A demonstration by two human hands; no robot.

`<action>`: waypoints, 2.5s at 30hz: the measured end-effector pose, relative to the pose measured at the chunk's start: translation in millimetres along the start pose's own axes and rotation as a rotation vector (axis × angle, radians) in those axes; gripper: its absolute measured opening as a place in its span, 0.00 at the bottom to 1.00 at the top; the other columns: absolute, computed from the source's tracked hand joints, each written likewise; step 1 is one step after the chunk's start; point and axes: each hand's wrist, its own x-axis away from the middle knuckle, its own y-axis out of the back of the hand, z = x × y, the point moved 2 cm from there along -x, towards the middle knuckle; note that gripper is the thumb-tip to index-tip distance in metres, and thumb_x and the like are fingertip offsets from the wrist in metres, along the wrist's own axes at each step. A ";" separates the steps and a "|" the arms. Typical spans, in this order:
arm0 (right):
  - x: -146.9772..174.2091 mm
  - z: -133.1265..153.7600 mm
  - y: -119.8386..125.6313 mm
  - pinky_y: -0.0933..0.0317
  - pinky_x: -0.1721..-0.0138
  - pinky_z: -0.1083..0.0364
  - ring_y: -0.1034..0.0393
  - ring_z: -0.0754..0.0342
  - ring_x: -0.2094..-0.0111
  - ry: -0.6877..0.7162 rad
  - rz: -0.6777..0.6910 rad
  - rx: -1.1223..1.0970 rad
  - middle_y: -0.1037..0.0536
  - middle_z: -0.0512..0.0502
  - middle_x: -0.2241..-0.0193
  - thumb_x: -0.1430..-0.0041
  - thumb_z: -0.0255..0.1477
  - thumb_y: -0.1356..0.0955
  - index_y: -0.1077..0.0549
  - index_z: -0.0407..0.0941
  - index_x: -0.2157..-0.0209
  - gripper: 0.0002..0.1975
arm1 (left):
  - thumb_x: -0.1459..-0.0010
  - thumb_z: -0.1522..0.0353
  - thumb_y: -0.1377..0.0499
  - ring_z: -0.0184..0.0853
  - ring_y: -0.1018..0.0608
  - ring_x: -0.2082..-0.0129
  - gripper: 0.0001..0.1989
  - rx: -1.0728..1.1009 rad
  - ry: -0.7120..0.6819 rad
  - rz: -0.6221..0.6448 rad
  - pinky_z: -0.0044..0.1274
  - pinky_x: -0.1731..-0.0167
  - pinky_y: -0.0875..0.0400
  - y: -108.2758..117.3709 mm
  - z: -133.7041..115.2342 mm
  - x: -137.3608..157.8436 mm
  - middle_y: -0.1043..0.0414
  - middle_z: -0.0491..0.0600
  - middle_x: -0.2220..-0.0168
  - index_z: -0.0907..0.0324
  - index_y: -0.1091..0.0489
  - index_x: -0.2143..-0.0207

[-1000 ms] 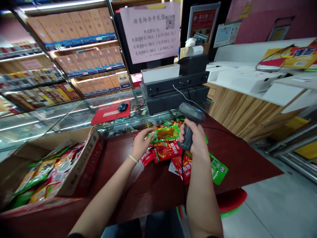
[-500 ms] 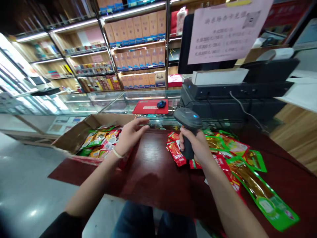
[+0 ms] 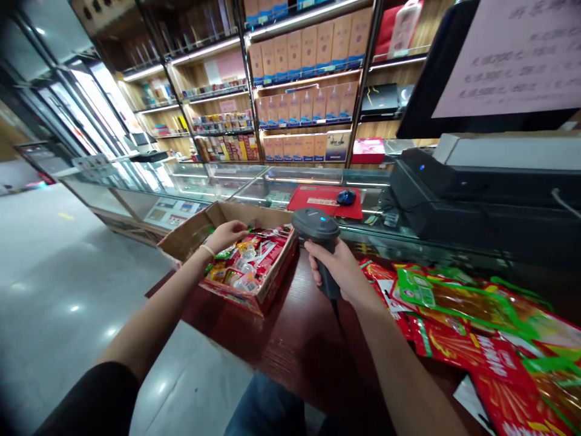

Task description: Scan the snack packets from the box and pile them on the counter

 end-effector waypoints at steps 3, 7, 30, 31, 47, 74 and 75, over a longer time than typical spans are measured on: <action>-2.5 -6.6 3.2 0.43 0.87 0.60 0.39 0.60 0.87 -0.046 0.004 0.014 0.31 0.55 0.83 0.48 0.39 0.27 0.32 0.45 0.69 0.14 | 0.61 0.56 0.31 0.41 0.23 0.68 0.20 0.083 0.012 0.064 0.29 0.59 0.31 -8.7 20.8 3.0 0.24 0.53 0.68 0.59 0.25 0.67; -3.7 -8.0 8.7 0.43 0.88 0.60 0.39 0.59 0.87 -0.063 -0.013 0.009 0.31 0.55 0.83 0.48 0.38 0.27 0.32 0.46 0.69 0.14 | 0.70 0.58 0.28 0.47 0.22 0.59 0.25 0.111 0.092 0.170 0.31 0.54 0.33 -19.6 32.0 5.8 0.24 0.56 0.65 0.58 0.26 0.67; 26.0 36.8 58.5 0.43 0.86 0.60 0.39 0.60 0.86 0.075 -0.161 0.008 0.32 0.55 0.83 0.47 0.38 0.27 0.33 0.45 0.73 0.15 | 0.56 0.64 0.30 0.30 0.21 0.72 0.18 0.885 0.110 0.153 0.22 0.68 0.25 -32.2 -114.2 6.0 0.22 0.48 0.67 0.63 0.28 0.63; 28.4 39.4 64.3 0.43 0.86 0.60 0.40 0.60 0.86 0.082 -0.171 0.023 0.32 0.55 0.83 0.47 0.38 0.27 0.34 0.45 0.74 0.15 | 0.56 0.65 0.30 0.29 0.22 0.73 0.18 0.920 0.118 0.164 0.22 0.69 0.25 -41.0 -124.3 3.9 0.22 0.47 0.68 0.62 0.29 0.64; 53.5 53.5 123.0 0.46 0.86 0.60 0.39 0.60 0.87 -0.110 -0.184 0.304 0.32 0.56 0.84 0.48 0.44 0.27 0.36 0.45 0.72 0.20 | 0.48 0.71 0.35 0.33 0.20 0.66 0.09 1.086 0.154 0.156 0.28 0.61 0.23 -142.2 -196.1 -29.7 0.23 0.50 0.67 0.62 0.31 0.65; 153.3 101.5 205.0 0.43 0.83 0.57 0.39 0.58 0.84 0.474 -0.834 0.040 0.33 0.55 0.81 0.43 0.41 0.31 0.31 0.49 0.64 0.12 | 0.47 0.67 0.39 0.34 0.23 0.71 0.04 0.437 -0.411 0.412 0.23 0.68 0.30 -244.8 -301.8 -0.5 0.24 0.48 0.71 0.58 0.29 0.70; 156.3 101.5 207.4 0.43 0.83 0.57 0.39 0.58 0.84 0.472 -0.843 0.039 0.33 0.54 0.81 0.43 0.42 0.31 0.31 0.49 0.64 0.12 | 0.46 0.68 0.40 0.34 0.23 0.69 0.03 0.373 -0.492 0.413 0.24 0.66 0.30 -255.0 -311.0 8.0 0.24 0.47 0.70 0.58 0.28 0.70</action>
